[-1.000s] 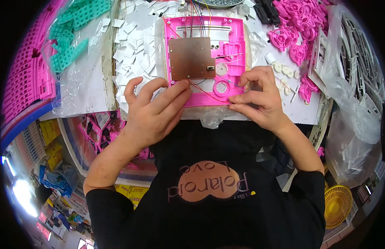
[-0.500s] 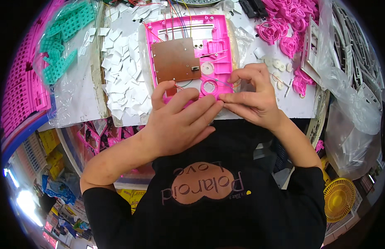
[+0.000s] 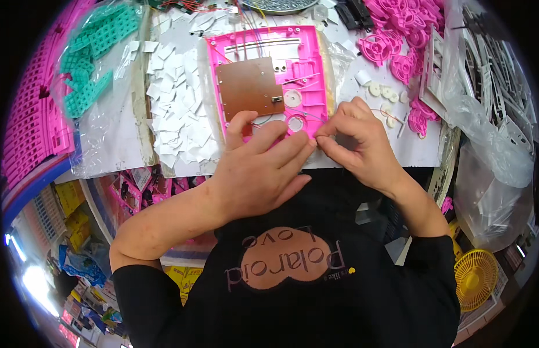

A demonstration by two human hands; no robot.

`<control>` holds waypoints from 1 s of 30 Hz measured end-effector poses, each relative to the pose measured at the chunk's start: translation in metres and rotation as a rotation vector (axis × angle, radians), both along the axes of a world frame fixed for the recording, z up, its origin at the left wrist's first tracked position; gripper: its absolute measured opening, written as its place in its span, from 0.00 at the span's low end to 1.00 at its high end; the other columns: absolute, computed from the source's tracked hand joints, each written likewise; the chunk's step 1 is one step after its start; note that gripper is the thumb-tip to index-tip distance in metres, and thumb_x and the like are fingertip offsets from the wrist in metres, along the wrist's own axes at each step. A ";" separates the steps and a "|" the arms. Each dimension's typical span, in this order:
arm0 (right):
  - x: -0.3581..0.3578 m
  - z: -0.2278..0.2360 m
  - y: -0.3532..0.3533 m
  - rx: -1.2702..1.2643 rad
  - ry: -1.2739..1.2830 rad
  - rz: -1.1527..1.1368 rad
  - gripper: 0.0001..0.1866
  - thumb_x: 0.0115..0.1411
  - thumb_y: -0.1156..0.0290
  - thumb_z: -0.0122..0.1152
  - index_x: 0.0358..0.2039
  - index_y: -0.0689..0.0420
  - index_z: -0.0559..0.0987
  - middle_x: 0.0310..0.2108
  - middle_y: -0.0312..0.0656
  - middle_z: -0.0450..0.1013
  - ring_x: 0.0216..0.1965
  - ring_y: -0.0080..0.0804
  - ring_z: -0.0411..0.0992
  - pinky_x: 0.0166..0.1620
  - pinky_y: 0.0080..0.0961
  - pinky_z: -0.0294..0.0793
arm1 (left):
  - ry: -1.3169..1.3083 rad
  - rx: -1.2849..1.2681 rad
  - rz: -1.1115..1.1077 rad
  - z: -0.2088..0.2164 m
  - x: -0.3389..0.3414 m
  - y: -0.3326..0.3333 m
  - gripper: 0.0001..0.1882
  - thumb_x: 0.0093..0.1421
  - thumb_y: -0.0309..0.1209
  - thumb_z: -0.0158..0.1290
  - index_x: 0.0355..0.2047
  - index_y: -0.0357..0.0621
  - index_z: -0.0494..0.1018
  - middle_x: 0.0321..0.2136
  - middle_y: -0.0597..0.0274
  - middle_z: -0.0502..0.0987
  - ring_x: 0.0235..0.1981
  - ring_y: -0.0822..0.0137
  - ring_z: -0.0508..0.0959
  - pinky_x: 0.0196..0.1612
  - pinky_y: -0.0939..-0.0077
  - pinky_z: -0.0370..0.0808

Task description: Assembling, testing, and packaging plastic toy calculators at a factory workbench.

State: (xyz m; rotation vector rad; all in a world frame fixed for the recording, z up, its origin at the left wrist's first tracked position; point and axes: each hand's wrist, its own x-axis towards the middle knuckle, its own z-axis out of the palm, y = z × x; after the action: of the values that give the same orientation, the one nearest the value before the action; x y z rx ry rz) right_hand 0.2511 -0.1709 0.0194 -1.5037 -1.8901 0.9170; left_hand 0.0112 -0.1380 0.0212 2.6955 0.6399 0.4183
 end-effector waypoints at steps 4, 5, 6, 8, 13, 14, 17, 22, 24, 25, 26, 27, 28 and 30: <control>0.002 0.013 0.016 -0.080 0.033 0.097 0.02 0.54 0.73 0.69 0.28 0.55 0.84 0.25 0.40 0.75 0.30 0.38 0.71 0.34 0.33 0.69 | -0.021 -0.011 0.005 0.000 -0.002 0.000 0.28 0.54 0.43 0.63 0.55 0.46 0.78 0.50 0.67 0.75 0.51 0.62 0.72 0.60 0.45 0.56; 0.002 0.017 0.023 -0.108 0.076 0.124 0.02 0.54 0.72 0.69 0.28 0.56 0.83 0.24 0.41 0.76 0.28 0.38 0.72 0.33 0.33 0.69 | -0.028 -0.029 0.014 0.001 -0.002 -0.001 0.28 0.55 0.43 0.63 0.55 0.47 0.78 0.50 0.67 0.75 0.51 0.62 0.72 0.60 0.45 0.57; -0.001 0.023 0.034 0.005 0.044 0.093 0.03 0.54 0.72 0.69 0.28 0.56 0.83 0.23 0.41 0.76 0.27 0.38 0.73 0.31 0.33 0.70 | -0.031 -0.048 0.012 0.002 -0.003 -0.001 0.28 0.55 0.43 0.63 0.55 0.47 0.78 0.50 0.66 0.75 0.51 0.61 0.72 0.60 0.45 0.56; -0.015 0.032 0.068 0.232 -0.026 0.023 0.05 0.54 0.70 0.69 0.28 0.57 0.83 0.21 0.42 0.76 0.24 0.37 0.75 0.28 0.33 0.70 | -0.050 -0.085 0.002 0.001 -0.005 0.001 0.28 0.55 0.43 0.62 0.55 0.47 0.78 0.50 0.66 0.75 0.51 0.61 0.72 0.61 0.45 0.56; -0.057 0.010 0.131 0.410 -0.641 -0.013 0.15 0.56 0.59 0.67 0.25 0.59 0.84 0.20 0.46 0.78 0.24 0.43 0.77 0.34 0.36 0.72 | -0.255 -0.156 0.119 0.006 -0.012 0.020 0.20 0.55 0.35 0.63 0.48 0.47 0.78 0.44 0.64 0.78 0.47 0.59 0.75 0.57 0.52 0.62; -0.061 0.004 0.136 0.434 -0.615 -0.024 0.15 0.56 0.58 0.67 0.25 0.59 0.84 0.21 0.46 0.78 0.24 0.43 0.78 0.35 0.36 0.73 | -0.284 -0.131 0.169 0.005 -0.018 0.028 0.17 0.55 0.34 0.63 0.46 0.46 0.78 0.42 0.64 0.78 0.45 0.58 0.75 0.55 0.53 0.63; -0.062 -0.007 0.138 0.334 -0.427 -0.100 0.14 0.53 0.58 0.68 0.23 0.56 0.83 0.19 0.45 0.77 0.24 0.45 0.77 0.37 0.40 0.71 | -0.357 -0.039 0.365 0.000 -0.029 0.061 0.12 0.56 0.33 0.62 0.40 0.44 0.79 0.36 0.62 0.80 0.41 0.57 0.77 0.50 0.57 0.66; -0.058 0.000 0.118 0.388 -0.123 -0.093 0.06 0.54 0.65 0.70 0.28 0.53 0.84 0.21 0.39 0.77 0.24 0.38 0.76 0.43 0.38 0.71 | -0.302 0.087 0.622 -0.007 -0.018 0.112 0.10 0.56 0.35 0.64 0.36 0.44 0.83 0.33 0.60 0.81 0.39 0.56 0.79 0.45 0.60 0.68; -0.059 -0.007 0.114 0.549 -0.135 0.062 0.05 0.52 0.69 0.70 0.30 0.51 0.84 0.27 0.34 0.78 0.31 0.35 0.76 0.45 0.36 0.70 | -0.254 0.121 0.641 -0.012 -0.012 0.124 0.11 0.56 0.36 0.64 0.36 0.45 0.84 0.34 0.60 0.82 0.38 0.57 0.79 0.43 0.61 0.68; -0.059 -0.010 0.116 0.624 -0.167 0.143 0.06 0.51 0.70 0.70 0.31 0.51 0.84 0.28 0.33 0.78 0.33 0.36 0.76 0.44 0.36 0.70 | -0.252 0.063 0.645 -0.014 -0.008 0.127 0.10 0.55 0.36 0.65 0.35 0.46 0.85 0.34 0.62 0.82 0.39 0.57 0.79 0.44 0.61 0.68; -0.059 -0.011 0.117 0.698 -0.198 0.224 0.07 0.50 0.71 0.70 0.31 0.50 0.84 0.30 0.32 0.78 0.36 0.36 0.76 0.44 0.37 0.71 | -0.301 0.004 0.617 -0.016 -0.005 0.131 0.10 0.54 0.36 0.65 0.35 0.46 0.85 0.33 0.62 0.82 0.39 0.58 0.79 0.45 0.61 0.68; -0.055 -0.007 0.118 0.662 -0.243 0.286 0.10 0.47 0.73 0.70 0.33 0.50 0.84 0.32 0.32 0.77 0.42 0.37 0.75 0.46 0.37 0.71 | -0.350 -0.055 0.589 -0.020 -0.002 0.134 0.10 0.54 0.36 0.65 0.34 0.46 0.85 0.33 0.63 0.82 0.40 0.59 0.79 0.45 0.60 0.68; -0.054 -0.006 0.119 0.638 -0.222 0.328 0.11 0.47 0.73 0.69 0.34 0.50 0.84 0.32 0.32 0.77 0.42 0.38 0.75 0.47 0.37 0.72 | -0.394 -0.112 0.564 -0.022 -0.001 0.135 0.10 0.54 0.35 0.66 0.34 0.46 0.85 0.33 0.64 0.82 0.41 0.59 0.79 0.46 0.60 0.68; -0.051 -0.001 0.117 0.590 -0.181 0.413 0.12 0.47 0.74 0.69 0.35 0.50 0.85 0.32 0.34 0.76 0.43 0.39 0.75 0.49 0.38 0.73 | -0.378 -0.058 0.530 -0.021 -0.001 0.132 0.08 0.54 0.35 0.66 0.33 0.47 0.85 0.34 0.66 0.82 0.42 0.61 0.78 0.48 0.60 0.67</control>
State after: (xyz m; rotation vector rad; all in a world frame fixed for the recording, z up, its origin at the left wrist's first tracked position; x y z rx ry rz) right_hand 0.2005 -0.0537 0.0185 -0.8830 -2.3806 0.3246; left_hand 0.0099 -0.0059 0.0004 2.2686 1.2161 0.9914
